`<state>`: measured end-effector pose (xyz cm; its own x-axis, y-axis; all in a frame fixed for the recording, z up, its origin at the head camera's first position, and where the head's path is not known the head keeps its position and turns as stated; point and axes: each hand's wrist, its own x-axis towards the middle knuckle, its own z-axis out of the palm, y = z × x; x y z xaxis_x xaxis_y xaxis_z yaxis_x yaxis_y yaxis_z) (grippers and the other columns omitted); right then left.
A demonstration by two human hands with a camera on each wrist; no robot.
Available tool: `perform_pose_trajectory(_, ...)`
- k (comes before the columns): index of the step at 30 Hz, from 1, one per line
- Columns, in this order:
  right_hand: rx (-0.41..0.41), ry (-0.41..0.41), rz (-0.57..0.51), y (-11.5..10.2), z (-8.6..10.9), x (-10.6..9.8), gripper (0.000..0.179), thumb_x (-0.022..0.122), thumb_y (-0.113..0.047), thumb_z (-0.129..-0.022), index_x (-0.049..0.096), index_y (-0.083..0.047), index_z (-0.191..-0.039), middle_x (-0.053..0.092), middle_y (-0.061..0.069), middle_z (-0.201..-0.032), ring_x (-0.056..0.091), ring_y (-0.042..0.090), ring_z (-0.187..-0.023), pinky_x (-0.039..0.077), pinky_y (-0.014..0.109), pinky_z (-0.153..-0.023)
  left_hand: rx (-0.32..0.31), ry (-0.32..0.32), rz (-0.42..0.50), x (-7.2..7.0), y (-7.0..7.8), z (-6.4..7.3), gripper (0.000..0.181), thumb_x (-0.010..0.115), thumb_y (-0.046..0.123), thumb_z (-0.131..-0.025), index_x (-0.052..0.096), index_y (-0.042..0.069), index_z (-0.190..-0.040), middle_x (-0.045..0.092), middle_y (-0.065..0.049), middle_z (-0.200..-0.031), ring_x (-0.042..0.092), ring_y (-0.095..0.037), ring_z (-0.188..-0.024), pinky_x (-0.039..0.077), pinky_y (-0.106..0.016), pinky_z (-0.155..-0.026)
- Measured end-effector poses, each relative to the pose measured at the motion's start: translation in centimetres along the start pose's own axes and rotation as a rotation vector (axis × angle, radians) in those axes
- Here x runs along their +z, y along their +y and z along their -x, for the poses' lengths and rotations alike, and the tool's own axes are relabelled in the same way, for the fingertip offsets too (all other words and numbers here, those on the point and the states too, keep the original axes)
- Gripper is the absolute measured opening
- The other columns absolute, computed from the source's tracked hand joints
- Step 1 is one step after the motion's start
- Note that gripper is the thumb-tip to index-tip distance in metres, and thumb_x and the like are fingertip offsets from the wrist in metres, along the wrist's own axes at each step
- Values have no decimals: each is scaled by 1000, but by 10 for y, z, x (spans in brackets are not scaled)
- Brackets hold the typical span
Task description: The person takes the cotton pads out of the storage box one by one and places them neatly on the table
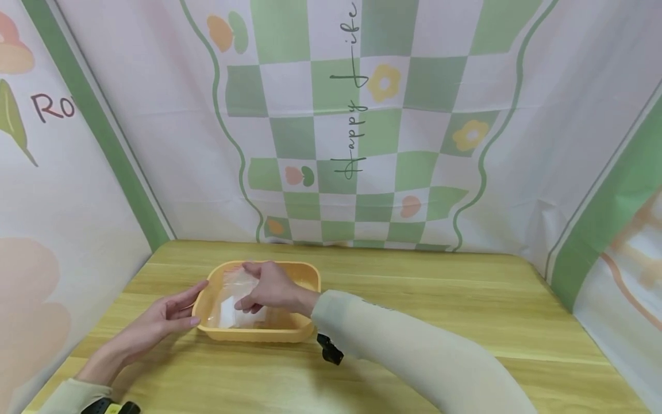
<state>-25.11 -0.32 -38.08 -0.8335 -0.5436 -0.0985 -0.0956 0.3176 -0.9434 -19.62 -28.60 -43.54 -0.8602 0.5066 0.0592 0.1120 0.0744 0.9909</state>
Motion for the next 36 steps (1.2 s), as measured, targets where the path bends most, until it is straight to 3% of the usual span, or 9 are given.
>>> perform_pose_trajectory(5, -16, -27, 49, 1, 1, -6, 92, 91, 0, -80, 42, -1, -159, 40, 9, -165, 73, 21, -66, 64, 31, -61, 5, -2, 13, 0, -2, 2, 82, 66, 1, -102, 13, -9, -163, 13, -35, -165, 53, -18, -137, 49, -29, -107)
perform_pose_trajectory(10, -21, -61, 77, -2, 5, -17, 97, 91, 0, -79, 39, -4, -161, 45, 14, -161, 73, 23, -67, 65, 34, -61, 14, 11, 15, 0, -3, 2, 82, 66, 0, -101, 14, -9, -163, 14, -34, -165, 53, -13, -136, 48, -28, -108)
perform_pose_trajectory(15, -36, -92, 116, -8, 11, -32, 98, 90, -1, -82, 35, -5, -163, 40, 13, -165, 74, 23, -68, 65, 35, -63, 11, 10, 26, 1, -2, 0, 83, 67, 1, -101, 13, -8, -163, 13, -34, -165, 53, -13, -136, 47, -27, -109)
perform_pose_trajectory(19, -63, -118, 109, -14, 17, -46, 99, 88, 0, -84, 30, -5, -164, 28, 10, -171, 74, 24, -70, 65, 35, -65, 11, 0, 20, 1, -2, 0, 83, 66, 1, -102, 12, -8, -163, 11, -33, -166, 48, -24, -142, 47, -27, -109)
perform_pose_trajectory(25, -101, -109, 104, -22, 29, -74, 99, 86, -2, -86, 27, -5, -165, 25, 12, -172, 74, 25, -74, 66, 46, -71, 14, -6, 3, 3, 0, -1, 82, 66, 1, -102, 12, -9, -163, 9, -33, -166, 29, -53, -145, 46, -26, -109)
perform_pose_trajectory(31, -88, -61, 117, -25, 41, -103, 99, 87, -6, -86, 28, -5, -165, 40, 18, -164, 75, 27, -77, 65, 52, -75, 4, 24, -7, 4, 2, 1, 82, 67, 0, -101, 13, -10, -162, 10, -34, -166, 28, -58, -144, 48, -25, -107)
perform_pose_trajectory(35, -67, -45, 111, -23, 52, -120, 102, 87, -5, -86, 24, -8, -167, 32, 12, -169, 74, 28, -77, 66, 45, -74, -1, 32, -6, 3, 2, 2, 81, 65, -4, -100, 13, -12, -161, 10, -35, -165, 31, -59, -142, 49, -26, -106)
perform_pose_trajectory(36, -68, -40, 103, -23, 55, -124, 102, 87, -4, -86, 24, -8, -167, 23, 8, -173, 74, 28, -77, 66, 43, -74, -1, 31, -4, 4, 2, 2, 81, 65, -4, -100, 13, -12, -161, 10, -36, -164, 32, -59, -142, 49, -27, -106)
